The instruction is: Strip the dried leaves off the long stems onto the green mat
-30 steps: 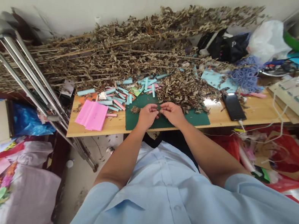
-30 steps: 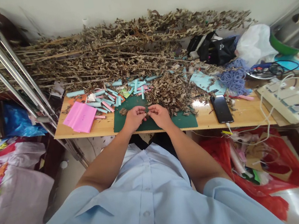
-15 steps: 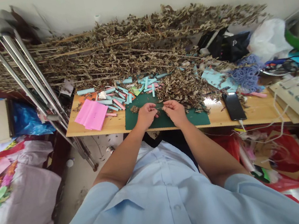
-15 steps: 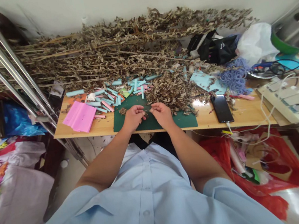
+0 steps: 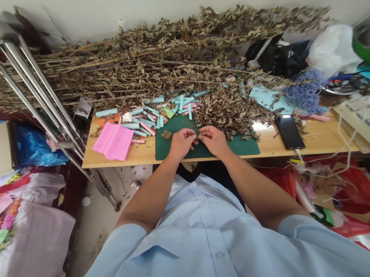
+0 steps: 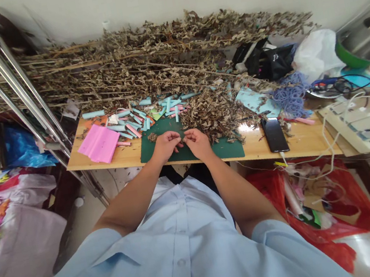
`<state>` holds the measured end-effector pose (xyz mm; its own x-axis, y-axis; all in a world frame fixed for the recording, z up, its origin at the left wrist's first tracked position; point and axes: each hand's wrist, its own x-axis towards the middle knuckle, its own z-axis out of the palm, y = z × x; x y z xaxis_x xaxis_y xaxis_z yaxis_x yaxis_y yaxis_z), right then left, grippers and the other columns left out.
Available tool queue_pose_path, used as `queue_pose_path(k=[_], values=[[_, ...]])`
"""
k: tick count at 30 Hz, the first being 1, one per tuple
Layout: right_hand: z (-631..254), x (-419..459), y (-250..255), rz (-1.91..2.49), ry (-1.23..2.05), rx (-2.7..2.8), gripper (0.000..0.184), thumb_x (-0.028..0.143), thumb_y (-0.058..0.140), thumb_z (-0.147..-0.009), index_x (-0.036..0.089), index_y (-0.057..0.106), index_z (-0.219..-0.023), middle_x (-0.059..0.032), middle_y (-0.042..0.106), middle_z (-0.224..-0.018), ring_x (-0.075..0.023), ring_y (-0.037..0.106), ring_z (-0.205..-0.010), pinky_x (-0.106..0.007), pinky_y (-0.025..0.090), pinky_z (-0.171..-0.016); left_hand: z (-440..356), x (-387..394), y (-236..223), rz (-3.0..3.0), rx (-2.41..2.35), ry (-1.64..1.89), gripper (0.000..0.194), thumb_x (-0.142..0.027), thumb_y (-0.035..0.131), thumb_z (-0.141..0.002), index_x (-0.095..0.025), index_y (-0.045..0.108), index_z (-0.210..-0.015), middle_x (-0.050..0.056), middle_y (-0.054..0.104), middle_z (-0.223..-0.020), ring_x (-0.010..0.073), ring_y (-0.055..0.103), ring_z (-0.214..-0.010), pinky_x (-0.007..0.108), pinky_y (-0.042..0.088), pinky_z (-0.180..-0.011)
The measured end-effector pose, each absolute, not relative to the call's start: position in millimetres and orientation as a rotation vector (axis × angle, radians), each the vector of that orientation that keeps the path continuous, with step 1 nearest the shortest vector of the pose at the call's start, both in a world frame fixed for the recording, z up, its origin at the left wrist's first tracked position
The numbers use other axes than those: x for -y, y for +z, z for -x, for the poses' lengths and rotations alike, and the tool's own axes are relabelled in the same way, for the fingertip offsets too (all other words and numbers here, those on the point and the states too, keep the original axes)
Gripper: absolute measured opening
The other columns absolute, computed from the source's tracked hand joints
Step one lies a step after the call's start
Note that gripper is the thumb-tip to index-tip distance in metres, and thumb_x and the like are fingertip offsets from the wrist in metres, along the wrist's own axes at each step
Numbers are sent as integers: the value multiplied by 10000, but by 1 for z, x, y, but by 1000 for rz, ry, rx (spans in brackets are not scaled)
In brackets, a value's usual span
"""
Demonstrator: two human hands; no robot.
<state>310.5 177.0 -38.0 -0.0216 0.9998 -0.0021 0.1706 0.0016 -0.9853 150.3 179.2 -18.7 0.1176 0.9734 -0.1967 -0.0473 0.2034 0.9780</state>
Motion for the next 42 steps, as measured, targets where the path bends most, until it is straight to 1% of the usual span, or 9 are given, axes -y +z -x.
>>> queue_pose_path(k=[3, 7, 10, 13, 18, 28, 33, 38, 42], values=[[-309, -175, -36, 1323, 1115, 1379, 298, 318, 684, -742, 195, 630, -1008, -15, 688, -802, -146, 620, -685, -293, 504, -656, -150, -178, -17, -1058, -1165, 1002, 122, -199, 687, -820, -122, 626, -891, 10, 655, -655, 133, 680, -600, 174, 483, -453], [-309, -174, -35, 1300, 1119, 1414, 305, 301, 669, -746, 198, 621, -1030, -8, 685, -802, -144, 620, -686, -293, 493, -664, -152, -179, -15, -1052, -1193, 990, 105, -90, 650, -801, -122, 604, -890, -2, 643, -634, 137, 679, -575, 182, 495, -451], [-310, -174, -36, 1307, 1110, 1414, 301, 304, 659, -746, 198, 620, -1024, -6, 680, -791, -144, 611, -667, -292, 485, -647, -152, -180, -15, -1049, -1196, 980, 139, -44, 616, -796, -127, 592, -904, -12, 641, -629, 132, 681, -571, 184, 511, -469], [-310, -175, -37, 1345, 1064, 1371, 287, 321, 657, -747, 198, 626, -1005, -15, 685, -805, -146, 605, -667, -293, 487, -639, -152, -180, -17, -1015, -1204, 986, 138, -52, 621, -802, -129, 580, -909, -18, 634, -621, 131, 685, -576, 188, 525, -493], [-310, -174, -32, 1371, 1090, 1305, 309, 382, 677, -752, 205, 618, -998, -9, 682, -806, -121, 537, -569, -268, 459, -533, -152, -180, -19, -963, -1198, 1020, 134, -80, 630, -816, -139, 572, -921, -14, 648, -662, 132, 696, -606, 199, 544, -518], [-306, -170, -28, 1360, 1055, 1391, 307, 391, 698, -751, 215, 637, -995, -22, 696, -879, -121, 565, -606, -285, 507, -602, -152, -177, -14, -1015, -1189, 988, 147, -78, 641, -809, -133, 584, -933, -9, 662, -673, 119, 689, -606, 204, 554, -555], [-307, -171, -31, 1327, 1137, 1379, 322, 373, 688, -750, 207, 626, -1019, -1, 672, -795, -124, 574, -592, -287, 507, -584, -153, -176, -13, -1016, -1204, 986, 163, -54, 617, -799, -128, 583, -940, -15, 654, -675, 114, 677, -600, 200, 540, -545], [-308, -172, -31, 1313, 1127, 1383, 308, 337, 669, -750, 199, 621, -1022, 6, 671, -776, -120, 576, -567, -285, 505, -574, -154, -177, -14, -1080, -1209, 963, 186, -50, 627, -774, -129, 601, -941, -6, 655, -716, 115, 670, -624, 177, 508, -500], [-307, -171, -29, 1339, 1109, 1373, 306, 344, 675, -747, 201, 618, -1012, 3, 682, -780, -117, 572, -559, -279, 498, -565, -154, -177, -16, -1120, -1225, 949, 207, -55, 633, -769, -135, 609, -958, -16, 643, -692, 111, 660, -611, 168, 494, -490]])
